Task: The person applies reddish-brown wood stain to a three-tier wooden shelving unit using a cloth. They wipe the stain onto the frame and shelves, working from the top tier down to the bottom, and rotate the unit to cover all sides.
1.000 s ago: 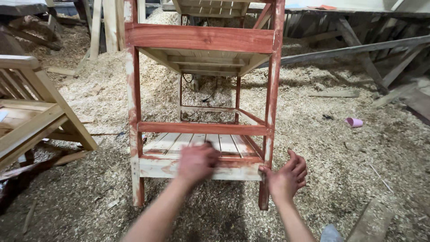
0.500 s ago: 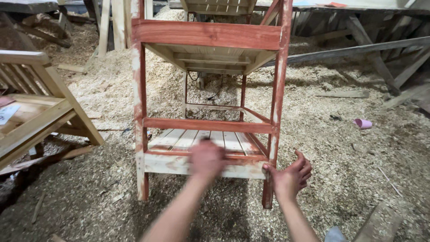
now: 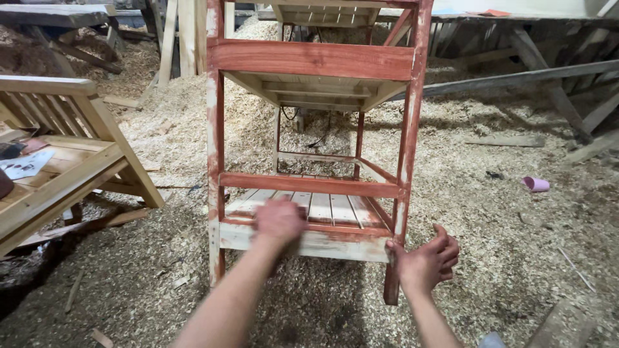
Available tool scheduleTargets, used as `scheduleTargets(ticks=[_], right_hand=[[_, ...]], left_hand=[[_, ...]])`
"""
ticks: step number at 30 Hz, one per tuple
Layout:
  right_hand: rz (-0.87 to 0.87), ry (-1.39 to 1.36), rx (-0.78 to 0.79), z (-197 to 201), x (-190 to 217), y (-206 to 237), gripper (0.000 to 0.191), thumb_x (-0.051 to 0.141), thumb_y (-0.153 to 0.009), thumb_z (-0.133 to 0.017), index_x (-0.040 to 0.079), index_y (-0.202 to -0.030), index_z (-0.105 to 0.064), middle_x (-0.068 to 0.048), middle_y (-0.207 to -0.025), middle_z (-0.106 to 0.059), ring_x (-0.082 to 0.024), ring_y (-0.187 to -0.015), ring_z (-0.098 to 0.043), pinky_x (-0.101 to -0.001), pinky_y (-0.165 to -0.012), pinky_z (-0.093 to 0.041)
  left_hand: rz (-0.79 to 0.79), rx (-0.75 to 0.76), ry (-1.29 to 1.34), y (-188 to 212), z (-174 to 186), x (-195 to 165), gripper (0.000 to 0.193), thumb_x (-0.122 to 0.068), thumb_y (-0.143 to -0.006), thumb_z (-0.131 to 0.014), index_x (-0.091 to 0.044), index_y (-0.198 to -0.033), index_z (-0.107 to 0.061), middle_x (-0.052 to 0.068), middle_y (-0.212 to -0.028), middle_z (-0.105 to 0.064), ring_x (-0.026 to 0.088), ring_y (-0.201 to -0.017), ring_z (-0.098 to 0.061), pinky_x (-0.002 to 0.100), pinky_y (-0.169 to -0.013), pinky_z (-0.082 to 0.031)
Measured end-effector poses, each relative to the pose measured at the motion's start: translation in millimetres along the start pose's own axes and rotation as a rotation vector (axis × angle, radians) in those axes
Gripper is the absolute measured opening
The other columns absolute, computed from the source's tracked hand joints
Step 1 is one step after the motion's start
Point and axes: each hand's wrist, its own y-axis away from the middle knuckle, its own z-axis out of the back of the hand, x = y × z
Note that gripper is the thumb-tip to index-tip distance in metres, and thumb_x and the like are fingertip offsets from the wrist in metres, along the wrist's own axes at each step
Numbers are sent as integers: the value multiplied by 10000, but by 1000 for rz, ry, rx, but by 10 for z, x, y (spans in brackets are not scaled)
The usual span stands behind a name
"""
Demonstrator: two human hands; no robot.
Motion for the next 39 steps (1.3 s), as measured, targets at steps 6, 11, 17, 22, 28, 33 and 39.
scheduleTargets(ticks=[6,11,17,22,28,33,39], right_hand=[[36,3,-40,19,-25,88,1127,413,-617,-962,117,-1482,-305,-181,-1519,-271,-360,-1442,-256,-627,-1150,-199],[586,191,-188,-35,159,325,860,399,-785,-837,138,-1458,-370,-157,-1509,-317,-335,-1428,-280,-589,-1129,-240],[830,286,108,-177,428,378,432,419,-858,-703,123,-1144,-573,-113,-1114,-637,-307,-1114,-595,-498,-1007,-434],[843,14,183,-244,343,249,190,243,-878,-711,96,-943,-610,-107,-848,-752,-370,-750,-709,-523,-695,-518],[646,-143,205,-370,243,356,185,236,-869,-718,109,-933,-600,-93,-787,-726,-335,-756,-710,-485,-642,-514],[567,-120,237,-368,212,363,260,300,-859,-756,94,-825,-601,-85,-748,-719,-321,-705,-695,-477,-625,-502],[565,-210,216,-348,209,373,207,264,-867,-735,100,-816,-620,-74,-728,-721,-285,-681,-711,-445,-608,-514]], left_hand=[[224,94,-110,125,177,686,329,-471,-958,-586,-277,-1185,-727,78,-1197,-662,274,-1144,-646,469,-951,-544],[176,-115,-87,211,208,717,320,-417,-874,-657,-291,-1158,-736,6,-1275,-621,267,-1238,-561,503,-1006,-475],[3,-168,164,190,261,739,454,-371,-722,-738,-325,-1173,-731,-71,-1364,-614,267,-1183,-586,417,-1064,-470],[-43,-93,141,-31,185,686,350,-320,-801,-662,-333,-1137,-757,-38,-1254,-664,269,-1149,-615,452,-998,-457],[-249,-179,263,-109,20,660,263,-316,-842,-578,-329,-940,-822,-91,-1154,-722,262,-1009,-658,403,-1011,-496],[-127,-131,150,-170,-91,453,183,-340,-840,-634,-262,-929,-773,-37,-1141,-652,332,-1059,-556,536,-904,-462],[-178,-265,95,-219,-282,-26,117,-296,-863,-675,-203,-874,-745,23,-1105,-648,306,-1037,-589,522,-849,-468]])
